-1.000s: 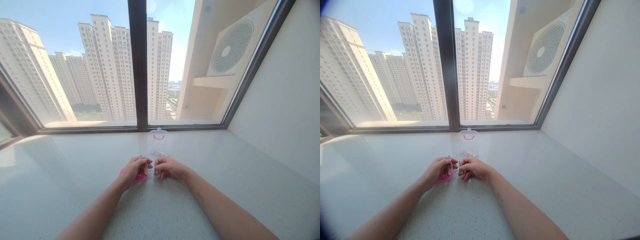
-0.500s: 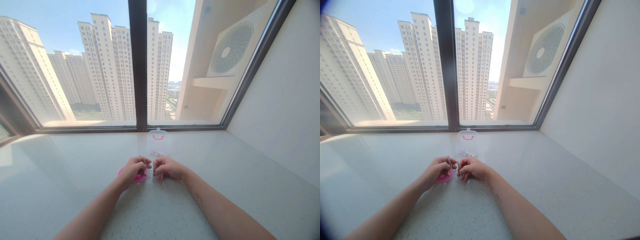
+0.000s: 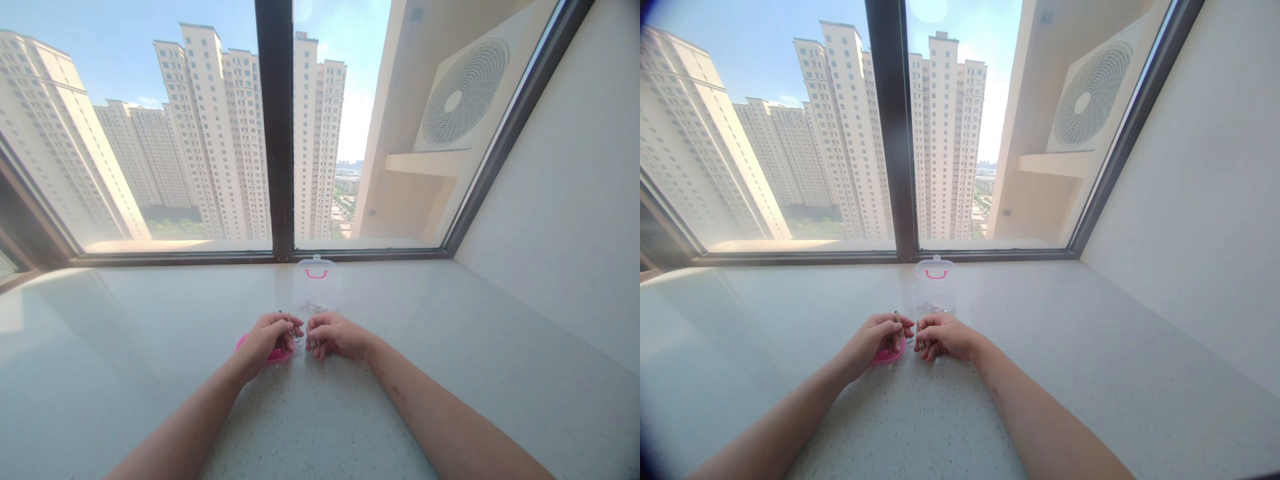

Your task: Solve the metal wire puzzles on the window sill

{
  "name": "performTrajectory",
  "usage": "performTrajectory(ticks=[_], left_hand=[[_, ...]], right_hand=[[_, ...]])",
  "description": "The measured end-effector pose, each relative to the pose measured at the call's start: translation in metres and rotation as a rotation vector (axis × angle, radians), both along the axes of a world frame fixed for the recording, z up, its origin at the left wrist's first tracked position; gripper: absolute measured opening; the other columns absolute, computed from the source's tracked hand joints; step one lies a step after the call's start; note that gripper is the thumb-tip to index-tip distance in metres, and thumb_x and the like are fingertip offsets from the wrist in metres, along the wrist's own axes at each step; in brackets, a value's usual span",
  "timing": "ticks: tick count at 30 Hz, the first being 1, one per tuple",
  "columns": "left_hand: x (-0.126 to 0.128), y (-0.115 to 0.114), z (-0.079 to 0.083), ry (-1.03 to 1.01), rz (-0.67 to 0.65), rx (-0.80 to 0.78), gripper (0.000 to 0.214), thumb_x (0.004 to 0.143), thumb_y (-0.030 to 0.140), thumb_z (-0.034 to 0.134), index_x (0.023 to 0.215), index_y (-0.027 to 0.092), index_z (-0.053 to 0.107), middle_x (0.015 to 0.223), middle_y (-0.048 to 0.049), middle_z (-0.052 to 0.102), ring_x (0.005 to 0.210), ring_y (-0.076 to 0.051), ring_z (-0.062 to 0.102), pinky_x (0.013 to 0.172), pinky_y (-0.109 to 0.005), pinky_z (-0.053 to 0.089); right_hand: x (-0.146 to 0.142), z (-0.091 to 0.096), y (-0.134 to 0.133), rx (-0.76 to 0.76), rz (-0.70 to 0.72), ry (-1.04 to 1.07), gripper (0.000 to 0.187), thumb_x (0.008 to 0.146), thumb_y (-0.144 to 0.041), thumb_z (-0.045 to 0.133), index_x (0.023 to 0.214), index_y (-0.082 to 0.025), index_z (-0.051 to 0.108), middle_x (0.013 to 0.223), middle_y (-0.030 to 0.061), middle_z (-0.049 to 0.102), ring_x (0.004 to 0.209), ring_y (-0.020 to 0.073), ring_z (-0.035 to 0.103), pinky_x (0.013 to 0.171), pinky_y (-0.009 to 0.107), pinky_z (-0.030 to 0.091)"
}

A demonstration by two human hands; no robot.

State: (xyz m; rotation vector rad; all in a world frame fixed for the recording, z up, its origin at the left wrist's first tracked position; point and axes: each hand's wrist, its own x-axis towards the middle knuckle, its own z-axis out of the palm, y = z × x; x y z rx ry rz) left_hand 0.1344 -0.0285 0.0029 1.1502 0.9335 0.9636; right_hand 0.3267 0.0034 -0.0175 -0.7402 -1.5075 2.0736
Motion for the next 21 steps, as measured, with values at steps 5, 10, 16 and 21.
performTrajectory(ticks=[5, 10, 16, 21], left_hand=[[-0.0001, -0.0002, 0.0011, -0.002, 0.005, -0.008, 0.022, 0.070, 0.023, 0.053, 0.084, 0.008, 0.062, 0.073, -0.0074, 0.067, 0.045, -0.009, 0.054, 0.046, -0.020, 0.037], [-0.0012, -0.0004, -0.0011, -0.009, -0.005, -0.003, 0.020, 0.069, 0.020, 0.054, 0.083, 0.009, 0.062, 0.073, -0.0067, 0.066, 0.047, -0.009, 0.054, 0.047, -0.020, 0.037], [-0.0013, -0.0020, -0.0003, -0.003, -0.011, -0.012, 0.021, 0.064, 0.012, 0.053, 0.083, 0.009, 0.062, 0.073, -0.0053, 0.065, 0.047, -0.008, 0.053, 0.048, -0.019, 0.038], [-0.0004, -0.0029, 0.0030, 0.002, -0.006, -0.018, 0.021, 0.064, 0.012, 0.055, 0.083, 0.009, 0.062, 0.074, -0.0055, 0.065, 0.048, -0.008, 0.054, 0.049, -0.021, 0.040]], right_hand=[[-0.0001, 0.0014, -0.0003, -0.008, 0.013, 0.007, 0.020, 0.071, -0.027, 0.063, 0.076, -0.013, 0.049, 0.071, 0.0054, 0.063, 0.052, 0.0104, 0.059, 0.050, 0.021, 0.046], [0.0007, -0.0004, 0.0008, 0.013, 0.025, 0.005, 0.017, 0.066, -0.020, 0.063, 0.074, -0.013, 0.050, 0.071, 0.0045, 0.063, 0.053, 0.0100, 0.059, 0.049, 0.019, 0.046], [0.0004, 0.0011, -0.0001, 0.025, 0.016, -0.004, 0.016, 0.063, -0.018, 0.062, 0.074, -0.013, 0.050, 0.070, 0.0039, 0.063, 0.052, 0.0099, 0.058, 0.047, 0.019, 0.045], [0.0006, 0.0011, -0.0001, 0.023, 0.042, 0.008, 0.016, 0.067, -0.021, 0.062, 0.075, -0.012, 0.051, 0.070, 0.0046, 0.063, 0.053, 0.0095, 0.058, 0.046, 0.018, 0.043]])
